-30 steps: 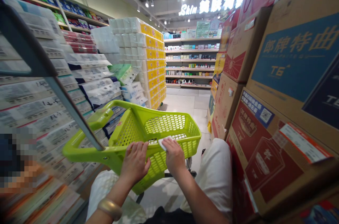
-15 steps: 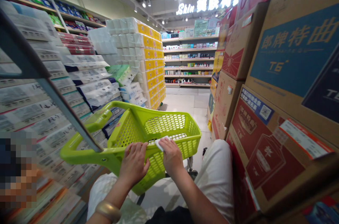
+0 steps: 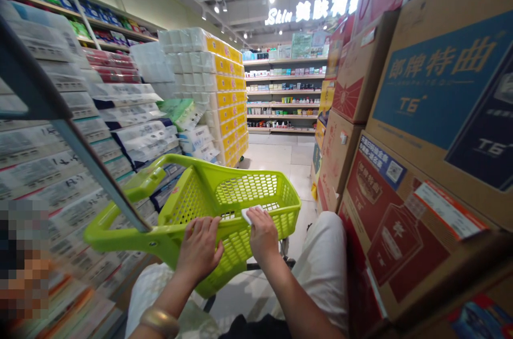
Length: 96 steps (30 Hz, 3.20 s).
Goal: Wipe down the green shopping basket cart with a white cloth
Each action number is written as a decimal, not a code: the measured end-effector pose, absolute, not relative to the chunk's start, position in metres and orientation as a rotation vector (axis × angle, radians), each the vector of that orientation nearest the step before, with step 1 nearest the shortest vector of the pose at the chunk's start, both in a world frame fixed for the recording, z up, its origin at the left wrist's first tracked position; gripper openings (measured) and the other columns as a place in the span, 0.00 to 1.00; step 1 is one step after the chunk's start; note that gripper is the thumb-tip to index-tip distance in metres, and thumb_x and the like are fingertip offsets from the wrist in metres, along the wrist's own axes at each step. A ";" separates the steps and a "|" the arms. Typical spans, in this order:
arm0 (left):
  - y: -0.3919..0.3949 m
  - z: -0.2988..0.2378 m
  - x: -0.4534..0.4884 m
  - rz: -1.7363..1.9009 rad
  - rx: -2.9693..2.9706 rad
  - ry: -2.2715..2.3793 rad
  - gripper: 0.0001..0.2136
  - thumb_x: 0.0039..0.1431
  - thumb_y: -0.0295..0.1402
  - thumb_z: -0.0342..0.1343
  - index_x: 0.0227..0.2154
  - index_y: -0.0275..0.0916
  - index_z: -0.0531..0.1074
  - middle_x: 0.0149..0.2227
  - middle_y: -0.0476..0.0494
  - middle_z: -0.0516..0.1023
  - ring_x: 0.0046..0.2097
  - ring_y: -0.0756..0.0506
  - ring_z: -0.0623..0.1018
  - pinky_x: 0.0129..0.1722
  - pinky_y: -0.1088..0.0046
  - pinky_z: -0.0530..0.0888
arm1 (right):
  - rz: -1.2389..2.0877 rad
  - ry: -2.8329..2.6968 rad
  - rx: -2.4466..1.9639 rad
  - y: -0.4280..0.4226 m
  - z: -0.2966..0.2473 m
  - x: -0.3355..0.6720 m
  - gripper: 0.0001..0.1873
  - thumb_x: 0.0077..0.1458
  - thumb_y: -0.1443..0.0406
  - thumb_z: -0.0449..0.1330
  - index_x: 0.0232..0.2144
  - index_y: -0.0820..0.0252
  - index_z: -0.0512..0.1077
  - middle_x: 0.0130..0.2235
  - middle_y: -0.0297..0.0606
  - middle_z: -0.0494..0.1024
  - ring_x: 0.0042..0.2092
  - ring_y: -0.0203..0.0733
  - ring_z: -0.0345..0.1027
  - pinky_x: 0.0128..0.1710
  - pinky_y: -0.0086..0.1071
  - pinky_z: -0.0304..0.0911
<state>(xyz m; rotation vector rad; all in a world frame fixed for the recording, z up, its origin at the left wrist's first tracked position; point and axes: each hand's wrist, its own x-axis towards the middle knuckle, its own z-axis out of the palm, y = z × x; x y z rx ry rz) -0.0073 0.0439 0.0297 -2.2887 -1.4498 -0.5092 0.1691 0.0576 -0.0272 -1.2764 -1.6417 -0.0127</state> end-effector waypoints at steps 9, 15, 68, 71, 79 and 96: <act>0.045 0.027 -0.011 -0.519 -2.306 -1.437 0.21 0.53 0.30 0.52 0.52 0.35 0.66 0.45 0.37 0.73 0.52 0.38 0.68 0.60 0.57 0.57 | -0.010 -1.651 -1.280 0.057 -0.027 0.170 0.28 0.51 0.78 0.48 0.50 0.57 0.75 0.51 0.43 0.78 0.56 0.46 0.69 0.61 0.49 0.59; 0.043 0.028 -0.008 -0.563 -2.299 -1.485 0.21 0.52 0.33 0.53 0.51 0.36 0.67 0.44 0.36 0.73 0.52 0.37 0.68 0.59 0.55 0.57 | 0.023 -1.709 -1.253 0.056 -0.022 0.157 0.28 0.51 0.78 0.49 0.50 0.56 0.75 0.52 0.41 0.77 0.57 0.45 0.69 0.62 0.47 0.58; 0.041 0.014 0.007 -0.511 -2.391 -1.478 0.23 0.49 0.27 0.52 0.52 0.36 0.66 0.46 0.39 0.73 0.53 0.38 0.68 0.61 0.57 0.56 | -0.131 -1.581 -1.373 0.056 -0.039 0.192 0.27 0.52 0.78 0.48 0.48 0.57 0.75 0.50 0.42 0.79 0.55 0.46 0.70 0.61 0.49 0.59; 0.041 0.014 0.008 -0.511 -2.375 -1.486 0.23 0.49 0.27 0.52 0.52 0.35 0.66 0.45 0.38 0.73 0.53 0.38 0.68 0.61 0.56 0.56 | -0.129 -1.575 -1.398 0.057 -0.036 0.184 0.26 0.52 0.78 0.47 0.48 0.58 0.75 0.50 0.43 0.79 0.55 0.47 0.71 0.60 0.49 0.59; 0.042 0.014 0.000 -0.531 -2.402 -1.455 0.23 0.49 0.25 0.52 0.51 0.37 0.66 0.46 0.40 0.74 0.53 0.39 0.68 0.60 0.57 0.57 | -0.059 -1.697 -1.285 0.052 -0.032 0.171 0.26 0.54 0.78 0.47 0.49 0.58 0.74 0.51 0.42 0.78 0.55 0.44 0.70 0.61 0.47 0.58; 0.052 0.004 -0.008 -0.627 -2.282 -1.403 0.21 0.48 0.27 0.53 0.48 0.36 0.67 0.42 0.40 0.74 0.49 0.39 0.69 0.58 0.58 0.57 | -0.055 -1.634 -1.329 0.054 -0.041 0.187 0.27 0.53 0.78 0.47 0.49 0.56 0.74 0.52 0.40 0.77 0.56 0.45 0.69 0.62 0.48 0.55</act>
